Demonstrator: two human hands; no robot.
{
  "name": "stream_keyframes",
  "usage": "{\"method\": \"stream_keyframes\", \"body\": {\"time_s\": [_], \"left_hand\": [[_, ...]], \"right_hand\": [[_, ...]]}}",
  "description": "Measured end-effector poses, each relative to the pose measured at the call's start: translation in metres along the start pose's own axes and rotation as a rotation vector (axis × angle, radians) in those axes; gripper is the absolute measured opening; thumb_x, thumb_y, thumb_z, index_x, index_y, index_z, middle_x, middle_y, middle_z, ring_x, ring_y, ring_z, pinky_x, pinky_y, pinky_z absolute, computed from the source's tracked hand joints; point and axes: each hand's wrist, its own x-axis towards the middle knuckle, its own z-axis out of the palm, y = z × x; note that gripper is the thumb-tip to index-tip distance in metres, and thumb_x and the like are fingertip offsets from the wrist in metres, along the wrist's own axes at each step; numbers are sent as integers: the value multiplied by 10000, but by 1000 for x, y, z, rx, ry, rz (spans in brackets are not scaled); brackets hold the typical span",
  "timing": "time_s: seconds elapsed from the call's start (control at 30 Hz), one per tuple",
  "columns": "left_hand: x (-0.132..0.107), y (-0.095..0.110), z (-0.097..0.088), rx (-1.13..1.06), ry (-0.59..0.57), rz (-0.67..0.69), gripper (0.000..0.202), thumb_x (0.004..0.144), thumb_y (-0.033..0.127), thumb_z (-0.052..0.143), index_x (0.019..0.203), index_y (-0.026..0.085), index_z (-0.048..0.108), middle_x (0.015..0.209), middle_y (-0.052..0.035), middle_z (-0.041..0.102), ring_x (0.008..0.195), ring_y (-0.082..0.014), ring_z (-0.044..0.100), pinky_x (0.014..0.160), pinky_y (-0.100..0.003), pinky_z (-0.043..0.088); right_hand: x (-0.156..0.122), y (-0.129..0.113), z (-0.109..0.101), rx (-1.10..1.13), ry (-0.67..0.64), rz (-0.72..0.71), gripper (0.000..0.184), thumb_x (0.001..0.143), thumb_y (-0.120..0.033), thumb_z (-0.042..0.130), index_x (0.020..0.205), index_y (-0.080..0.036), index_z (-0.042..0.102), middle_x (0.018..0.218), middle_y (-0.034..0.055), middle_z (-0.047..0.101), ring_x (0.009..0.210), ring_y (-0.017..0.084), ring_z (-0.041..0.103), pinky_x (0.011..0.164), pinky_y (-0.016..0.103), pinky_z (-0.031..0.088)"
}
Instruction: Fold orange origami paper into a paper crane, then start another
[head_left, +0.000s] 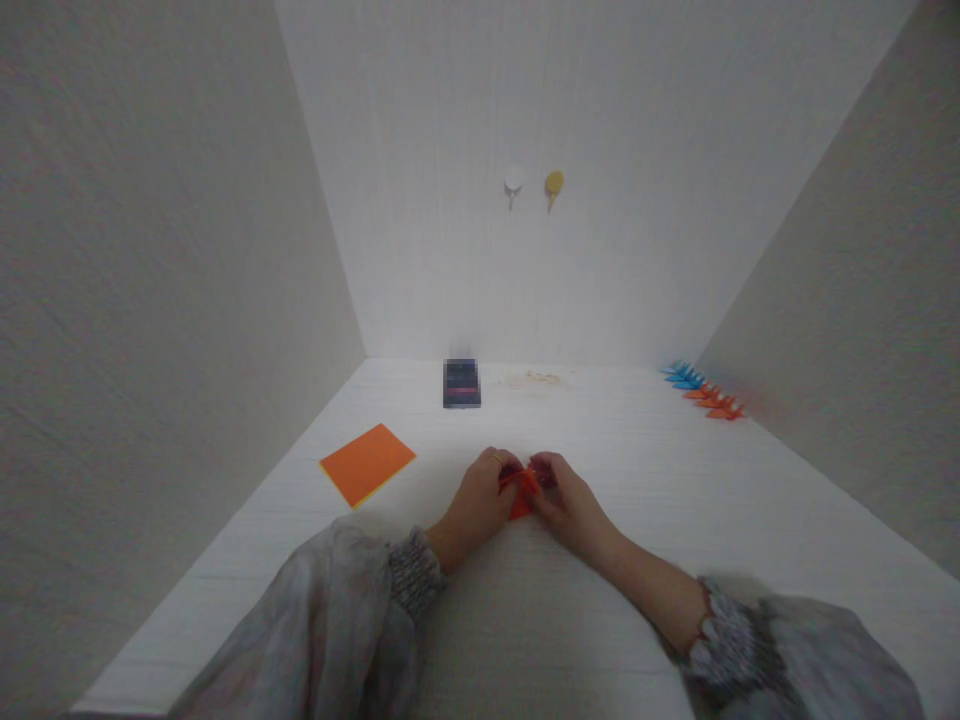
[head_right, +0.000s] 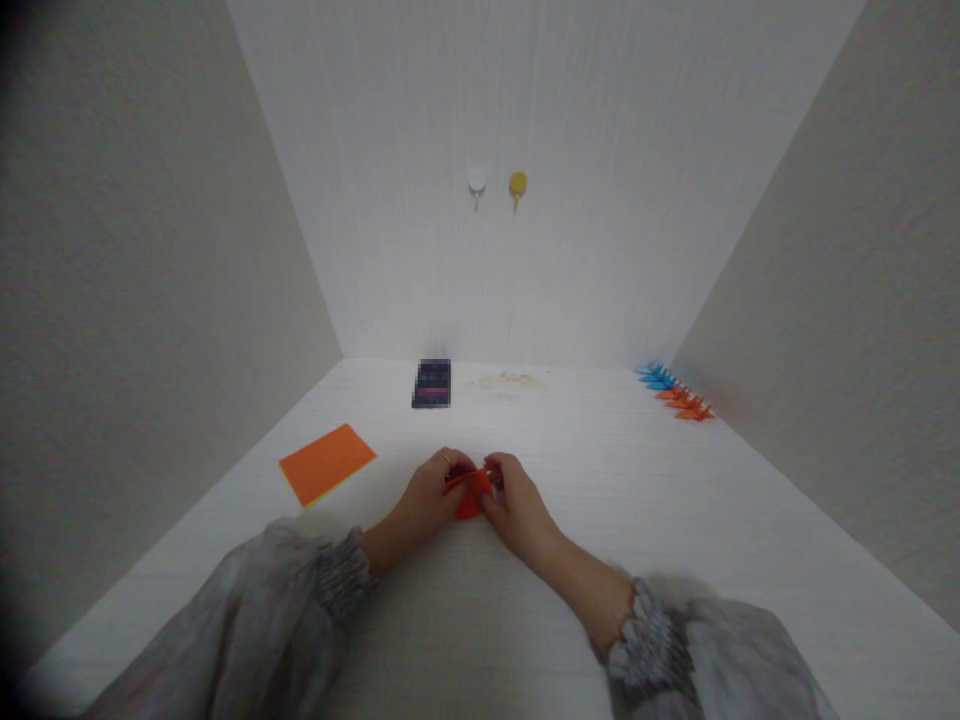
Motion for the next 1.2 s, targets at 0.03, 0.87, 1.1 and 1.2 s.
{"method": "stream_keyframes", "body": {"time_s": [0.03,0.87,1.1,1.2], "left_hand": [[0,1,0,-26,12,4,195,686,83,448,847,160,528,842,-27,563,801,-126,525,755,-263,430],[-2,6,-1,-277,109,-151,121,684,194,519,782,157,580,703,-2,631,639,-115,586,594,-215,464],[-1,13,-4,-139,117,-173,169,662,127,483,762,167,613,719,5,643,679,-117,584,673,-239,470],[0,13,-3,-178,122,-176,184,655,107,471,762,160,611,723,2,643,682,-115,585,672,-233,471]], "right_hand": [[0,0,0,36,-17,40,270,742,-185,502,1005,-179,440,887,65,585,785,166,574,697,310,477],[1,-17,-10,37,70,-50,176,769,-193,500,898,-198,620,833,42,667,732,162,620,656,278,499],[2,-17,-8,-52,87,-40,189,741,-164,496,869,-201,629,809,37,674,719,163,628,642,282,501],[2,-18,-9,-56,85,-27,194,741,-167,493,874,-205,629,819,33,674,730,164,628,643,283,500]]}}
